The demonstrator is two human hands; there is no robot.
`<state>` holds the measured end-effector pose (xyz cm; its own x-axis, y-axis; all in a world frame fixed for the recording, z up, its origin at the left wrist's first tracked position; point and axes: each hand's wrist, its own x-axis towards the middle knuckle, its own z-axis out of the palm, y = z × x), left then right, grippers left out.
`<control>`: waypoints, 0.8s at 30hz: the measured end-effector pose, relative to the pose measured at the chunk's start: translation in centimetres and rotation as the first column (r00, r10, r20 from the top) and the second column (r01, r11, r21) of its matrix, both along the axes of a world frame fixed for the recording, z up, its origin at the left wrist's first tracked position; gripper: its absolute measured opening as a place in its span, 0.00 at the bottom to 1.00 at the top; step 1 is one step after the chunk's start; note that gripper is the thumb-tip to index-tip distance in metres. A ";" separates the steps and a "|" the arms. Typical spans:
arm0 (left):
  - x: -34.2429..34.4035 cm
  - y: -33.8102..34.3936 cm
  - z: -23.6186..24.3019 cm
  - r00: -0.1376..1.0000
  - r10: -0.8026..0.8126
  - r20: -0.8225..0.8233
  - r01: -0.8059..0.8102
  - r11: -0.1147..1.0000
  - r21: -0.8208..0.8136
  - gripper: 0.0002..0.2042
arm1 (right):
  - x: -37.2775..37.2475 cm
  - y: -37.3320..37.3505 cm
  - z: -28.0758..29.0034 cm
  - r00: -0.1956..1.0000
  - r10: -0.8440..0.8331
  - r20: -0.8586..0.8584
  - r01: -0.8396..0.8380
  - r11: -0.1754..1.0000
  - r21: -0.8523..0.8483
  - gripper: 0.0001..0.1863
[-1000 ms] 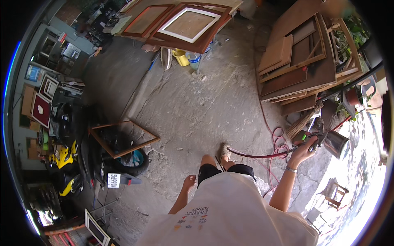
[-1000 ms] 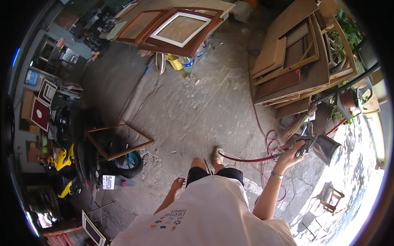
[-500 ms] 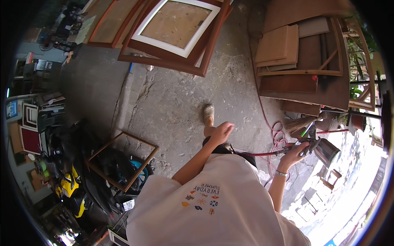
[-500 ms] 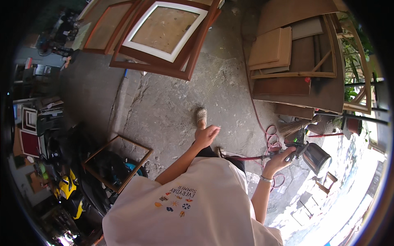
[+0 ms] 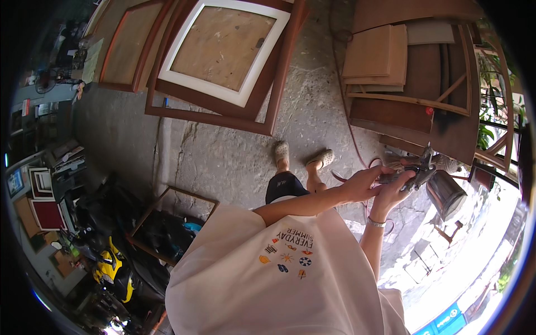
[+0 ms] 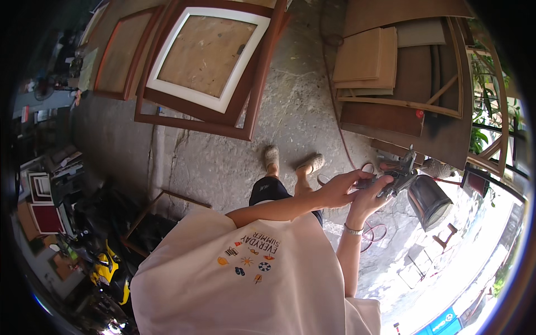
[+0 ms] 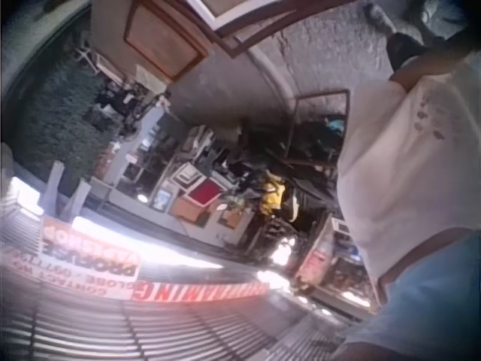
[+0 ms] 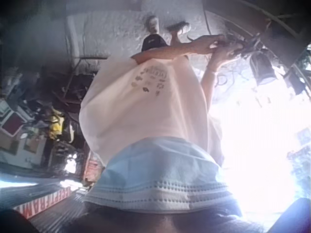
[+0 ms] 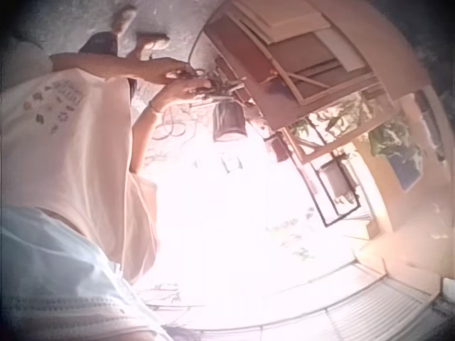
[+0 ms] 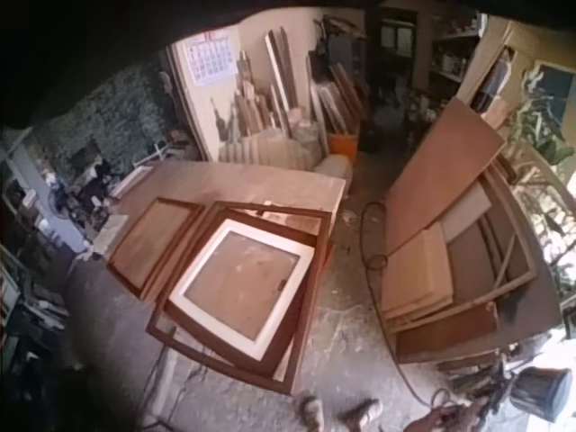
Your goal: The person uses a spray gun to apply a reddish-brown finish to wooden frames placed on a stand outdoors. They move around the frames to cover all sides, then set the spray gun aside and stack the finished frames on a workbench.
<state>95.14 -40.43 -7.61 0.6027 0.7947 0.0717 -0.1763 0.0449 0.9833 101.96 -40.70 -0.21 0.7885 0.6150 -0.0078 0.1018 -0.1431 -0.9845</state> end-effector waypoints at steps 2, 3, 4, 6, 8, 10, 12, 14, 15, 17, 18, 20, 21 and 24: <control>1.5 1.5 0.9 0.996 -0.027 -0.085 0.025 0.999 -0.030 0.24 | 1.6 1.1 0.3 0.997 -0.021 0.071 0.021 1.000 0.002 0.26; 2.6 2.3 1.4 0.994 -0.044 -0.101 0.039 0.998 -0.053 0.23 | 3.5 1.0 -0.3 0.999 -0.039 0.013 0.039 0.999 -0.016 0.23; 3.6 2.8 1.8 0.991 -0.065 -0.116 0.057 0.996 -0.073 0.22 | 4.2 1.2 -0.7 0.999 -0.029 0.014 0.029 0.999 -0.018 0.23; 5.2 3.7 0.6 0.971 0.039 -0.236 -0.027 0.998 0.055 0.18 | 5.5 2.5 -0.2 0.998 -0.045 0.052 0.045 0.999 -0.001 0.25; 6.9 5.7 -0.9 0.932 0.125 -0.339 -0.074 0.984 0.160 0.17 | 9.0 3.6 -0.9 0.826 0.133 0.547 -0.137 0.990 -0.034 0.32; 8.6 8.6 1.1 0.925 0.183 -0.334 -0.099 0.963 0.252 0.10 | 11.3 4.1 0.1 0.962 0.245 0.118 -0.233 0.966 -0.109 0.36; 11.5 11.2 1.1 0.905 0.229 -0.358 -0.116 0.944 0.310 0.12 | 14.7 3.7 0.4 0.903 0.369 0.219 -0.337 0.926 -0.170 0.36; 14.7 13.9 2.6 0.880 0.234 -0.413 -0.084 0.933 0.351 0.16 | 18.6 1.6 -0.4 0.882 0.435 0.180 -0.382 0.885 -0.267 0.31; 16.3 15.8 3.0 0.879 0.272 -0.392 -0.085 0.897 0.433 0.17 | 20.1 0.4 -0.8 0.874 0.462 0.148 -0.399 0.858 -0.325 0.30; 20.1 19.2 3.8 0.891 0.296 -0.345 -0.087 0.856 0.509 0.18 | 22.4 -2.1 -2.5 0.889 0.453 0.057 -0.393 0.823 -0.409 0.27; 22.2 20.8 4.5 0.904 0.283 -0.322 -0.088 0.858 0.507 0.19 | 23.3 -3.3 -3.9 0.910 0.416 0.003 -0.372 0.818 -0.439 0.26; 26.5 23.6 4.7 0.924 0.264 -0.275 -0.090 0.852 0.516 0.20 | 24.8 -5.8 -6.3 0.927 0.373 -0.031 -0.330 0.776 -0.537 0.25; 29.1 24.6 4.4 0.934 0.254 -0.250 -0.089 0.846 0.526 0.20 | 25.4 -6.9 -6.9 0.940 0.336 -0.065 -0.312 0.763 -0.565 0.25; 35.8 26.3 3.6 0.929 0.211 -0.305 -0.026 0.857 0.514 0.21 | 26.5 -9.2 -8.1 0.968 0.200 -0.150 -0.250 0.733 -0.633 0.25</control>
